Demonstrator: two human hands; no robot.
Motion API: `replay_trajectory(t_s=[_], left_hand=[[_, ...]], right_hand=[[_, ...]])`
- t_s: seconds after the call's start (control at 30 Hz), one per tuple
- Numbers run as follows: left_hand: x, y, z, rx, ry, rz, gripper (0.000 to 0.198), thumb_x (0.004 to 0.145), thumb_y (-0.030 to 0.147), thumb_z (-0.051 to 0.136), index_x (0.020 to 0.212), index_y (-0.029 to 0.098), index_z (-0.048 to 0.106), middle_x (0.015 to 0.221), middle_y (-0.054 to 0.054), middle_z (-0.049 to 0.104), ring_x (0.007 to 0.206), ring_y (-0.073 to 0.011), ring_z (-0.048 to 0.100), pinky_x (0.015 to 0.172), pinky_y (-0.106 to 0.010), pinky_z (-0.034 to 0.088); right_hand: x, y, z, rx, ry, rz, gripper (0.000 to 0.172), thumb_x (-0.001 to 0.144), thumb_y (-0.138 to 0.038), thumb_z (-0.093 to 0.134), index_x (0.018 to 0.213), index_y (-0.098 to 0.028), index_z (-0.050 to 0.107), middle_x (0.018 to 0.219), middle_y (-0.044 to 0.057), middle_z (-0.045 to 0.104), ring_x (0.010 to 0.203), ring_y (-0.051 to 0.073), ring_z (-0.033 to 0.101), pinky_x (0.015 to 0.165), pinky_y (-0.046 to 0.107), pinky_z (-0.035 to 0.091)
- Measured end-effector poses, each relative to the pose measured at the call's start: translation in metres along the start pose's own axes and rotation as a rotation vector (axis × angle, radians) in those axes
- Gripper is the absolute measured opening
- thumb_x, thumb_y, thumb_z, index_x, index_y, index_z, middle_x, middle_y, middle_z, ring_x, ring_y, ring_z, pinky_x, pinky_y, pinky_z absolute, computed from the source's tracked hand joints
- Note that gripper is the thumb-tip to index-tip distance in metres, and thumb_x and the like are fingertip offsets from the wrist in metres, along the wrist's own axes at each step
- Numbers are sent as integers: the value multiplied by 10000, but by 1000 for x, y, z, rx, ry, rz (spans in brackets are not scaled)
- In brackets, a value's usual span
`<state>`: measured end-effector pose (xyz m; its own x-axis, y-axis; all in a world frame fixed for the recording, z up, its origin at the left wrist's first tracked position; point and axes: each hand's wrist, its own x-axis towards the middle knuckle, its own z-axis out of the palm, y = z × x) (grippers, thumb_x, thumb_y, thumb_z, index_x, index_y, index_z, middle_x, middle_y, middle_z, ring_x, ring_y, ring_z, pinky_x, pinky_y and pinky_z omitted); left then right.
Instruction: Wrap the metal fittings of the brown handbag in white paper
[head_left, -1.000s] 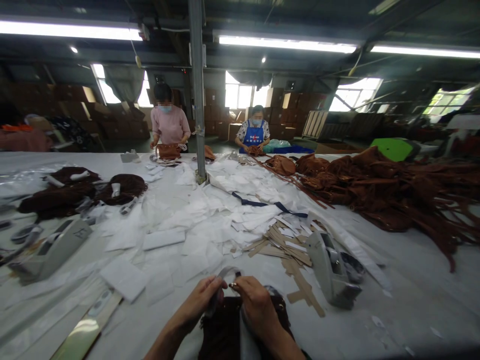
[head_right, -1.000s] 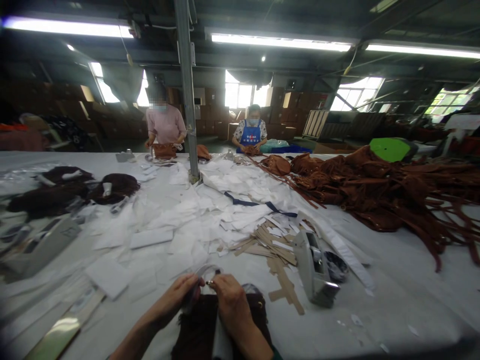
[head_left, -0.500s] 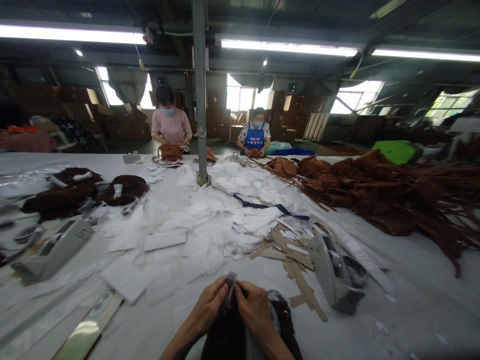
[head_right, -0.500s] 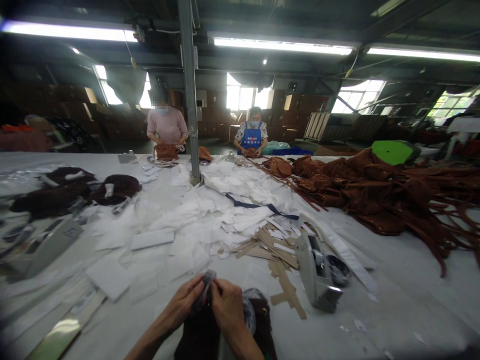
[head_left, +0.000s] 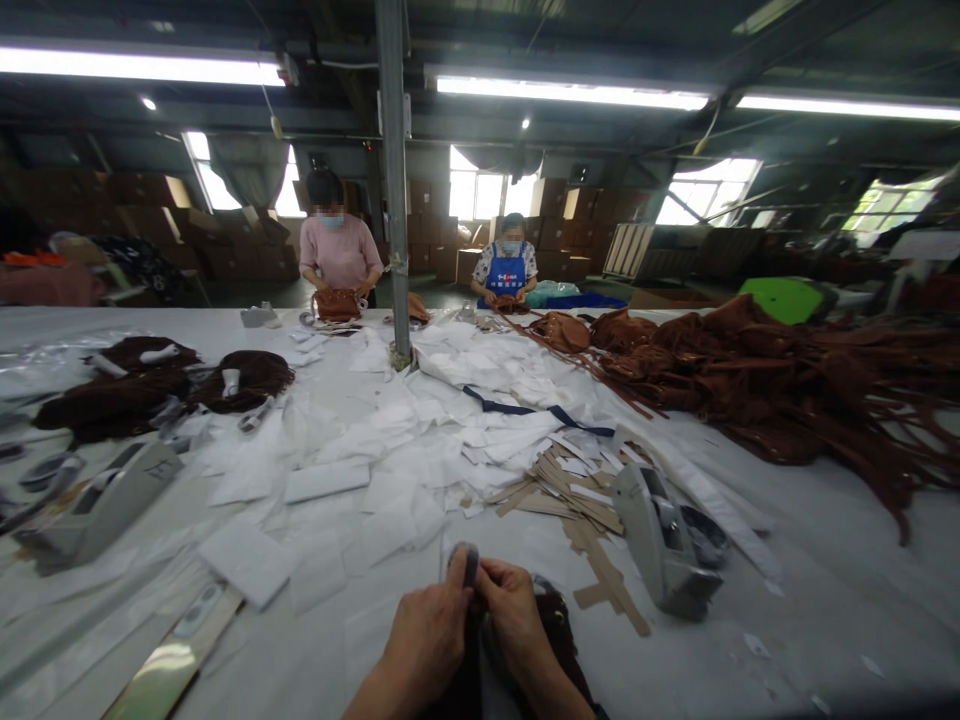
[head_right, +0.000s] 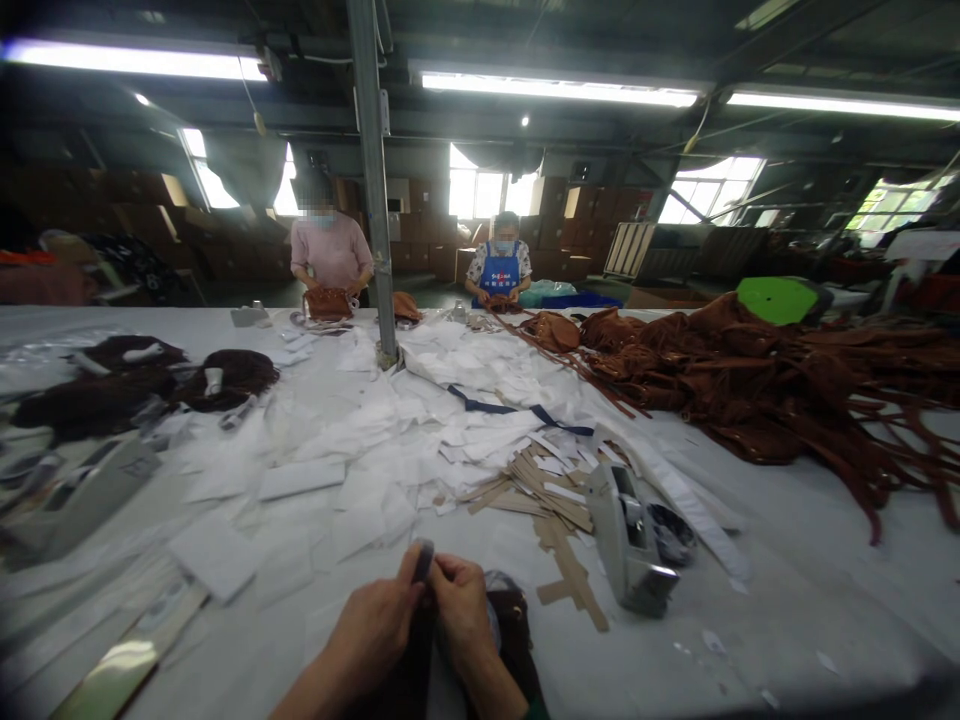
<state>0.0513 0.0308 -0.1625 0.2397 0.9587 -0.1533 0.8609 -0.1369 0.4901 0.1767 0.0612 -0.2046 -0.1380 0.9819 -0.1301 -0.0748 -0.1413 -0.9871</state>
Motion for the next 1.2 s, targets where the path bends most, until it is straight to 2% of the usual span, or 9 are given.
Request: replay_trajectory(t_s=[0.1, 0.17, 0.33, 0.47, 0.6, 0.8, 0.93, 1.03, 1.2], left_hand=[[3, -2, -4, 28, -16, -8, 539, 930, 253, 291, 1466, 196, 277, 891, -149, 727, 792, -311, 684, 647, -342, 421], [4, -7, -4, -68, 5, -2, 523, 922, 281, 345, 1444, 261, 319, 877, -105, 726, 795, -283, 678, 670, -323, 423], [7, -19, 3, -579, 87, 42, 468, 870, 286, 458, 1333, 249, 404, 751, -11, 665, 660, -204, 609, 612, -267, 399], [7, -22, 1, -876, 51, 50, 363, 836, 312, 524, 1176, 198, 462, 653, 21, 611, 525, -155, 526, 494, -226, 334], [4, -20, -1, -711, 60, 132, 250, 887, 334, 469, 1100, 214, 518, 829, -43, 688, 722, -202, 628, 653, -260, 403], [4, -22, 18, -422, 89, -11, 283, 919, 346, 368, 1112, 174, 482, 823, -123, 685, 764, -274, 639, 651, -303, 358], [6, -30, 19, -496, 50, 54, 284, 940, 327, 321, 1099, 175, 502, 795, -97, 673, 702, -230, 611, 628, -285, 350], [5, -36, 14, -555, -11, 124, 277, 939, 322, 340, 1094, 186, 525, 773, -64, 662, 671, -203, 583, 627, -272, 365], [2, -37, 6, -601, -132, 212, 267, 935, 303, 367, 1111, 208, 543, 927, -50, 671, 825, -195, 602, 760, -270, 420]], right_hand=[[1, 0, -2, 128, -44, 32, 509, 721, -635, 680, 673, -128, 676, 546, -6, 536, 496, 101, 417, 490, 216, 322], [0, -2, -2, 193, -61, 39, 472, 727, -596, 703, 682, -126, 688, 555, -3, 548, 498, 94, 405, 494, 212, 310], [-5, -17, 4, 477, -137, 79, 271, 707, -410, 793, 806, -161, 749, 614, 10, 625, 539, 116, 484, 569, 227, 378], [-5, -23, 6, 563, -131, 118, 215, 722, -350, 792, 850, -180, 761, 663, 18, 663, 555, 123, 520, 605, 234, 408], [-6, -17, 3, 578, -99, 145, 211, 682, -331, 821, 805, -170, 762, 684, 27, 676, 554, 114, 507, 554, 211, 367], [-13, -17, 1, 548, -89, 117, 200, 723, -384, 774, 771, -192, 744, 730, 31, 675, 630, 153, 537, 585, 247, 387], [-17, -16, -2, 431, -113, 102, 271, 780, -474, 706, 758, -204, 722, 734, 23, 652, 671, 161, 537, 638, 270, 410], [-18, -12, -6, 285, -116, 109, 271, 735, -441, 765, 829, -190, 730, 747, 17, 661, 657, 150, 536, 629, 258, 398], [-23, -8, -10, 180, -94, 110, 350, 667, -460, 816, 848, -170, 739, 773, 24, 683, 756, 182, 579, 697, 266, 421]])
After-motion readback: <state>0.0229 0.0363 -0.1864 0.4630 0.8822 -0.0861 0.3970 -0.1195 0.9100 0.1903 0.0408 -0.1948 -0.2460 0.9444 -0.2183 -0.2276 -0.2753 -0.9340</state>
